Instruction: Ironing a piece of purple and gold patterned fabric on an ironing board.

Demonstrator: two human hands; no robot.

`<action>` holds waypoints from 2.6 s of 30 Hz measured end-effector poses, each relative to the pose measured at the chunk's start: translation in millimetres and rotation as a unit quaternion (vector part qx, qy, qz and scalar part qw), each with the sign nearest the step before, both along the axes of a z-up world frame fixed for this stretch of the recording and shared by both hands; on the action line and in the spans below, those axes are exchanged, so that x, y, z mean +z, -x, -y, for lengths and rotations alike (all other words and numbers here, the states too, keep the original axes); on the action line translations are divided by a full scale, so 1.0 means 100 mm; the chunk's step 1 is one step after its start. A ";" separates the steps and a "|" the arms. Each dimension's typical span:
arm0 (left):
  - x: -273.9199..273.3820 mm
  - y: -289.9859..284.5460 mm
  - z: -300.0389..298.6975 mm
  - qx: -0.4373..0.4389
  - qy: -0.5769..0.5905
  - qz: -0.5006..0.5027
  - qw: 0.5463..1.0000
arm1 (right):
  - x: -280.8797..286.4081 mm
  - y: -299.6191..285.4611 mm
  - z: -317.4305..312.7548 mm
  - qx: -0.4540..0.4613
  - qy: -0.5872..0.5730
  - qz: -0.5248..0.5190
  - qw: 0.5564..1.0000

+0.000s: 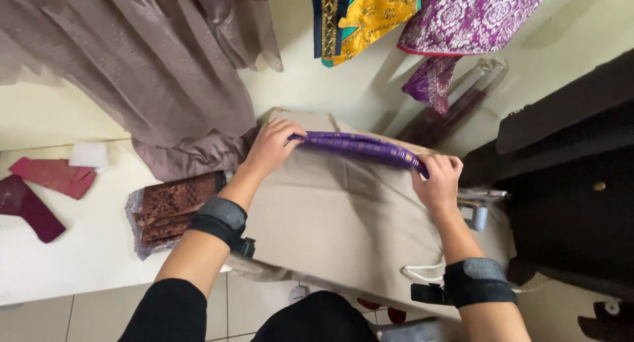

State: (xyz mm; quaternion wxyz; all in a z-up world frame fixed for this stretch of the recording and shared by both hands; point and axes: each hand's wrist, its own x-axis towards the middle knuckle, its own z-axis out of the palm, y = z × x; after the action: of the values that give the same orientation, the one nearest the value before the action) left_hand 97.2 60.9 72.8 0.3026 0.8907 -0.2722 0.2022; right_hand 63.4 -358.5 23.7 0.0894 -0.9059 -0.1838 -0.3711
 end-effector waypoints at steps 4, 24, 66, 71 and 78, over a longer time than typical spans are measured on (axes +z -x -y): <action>-0.72 0.42 -0.19 0.027 -0.088 0.031 0.995 | -0.55 0.56 -0.05 -0.034 0.068 -0.059 0.995; -1.55 1.25 -0.06 0.069 -0.270 -0.226 0.933 | -1.21 1.49 -0.47 -0.209 0.022 -0.421 0.882; -1.84 1.18 -0.18 0.045 -0.239 -0.082 0.967 | -1.36 1.55 -0.33 -0.110 0.111 -0.345 0.925; -1.45 1.19 -0.14 0.109 -0.181 -0.190 0.959 | -1.08 1.50 -0.41 -0.141 0.054 -0.396 0.906; -1.59 0.87 -0.09 0.210 -0.147 -0.385 0.887 | -1.51 1.02 -0.23 -0.273 -0.240 -0.449 0.816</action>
State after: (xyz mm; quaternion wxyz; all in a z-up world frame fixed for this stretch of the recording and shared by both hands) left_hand 9.8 69.9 -86.4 0.1999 0.9692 0.0324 -0.1400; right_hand -38.2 -335.0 -126.8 0.2715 -0.9346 0.2270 0.0354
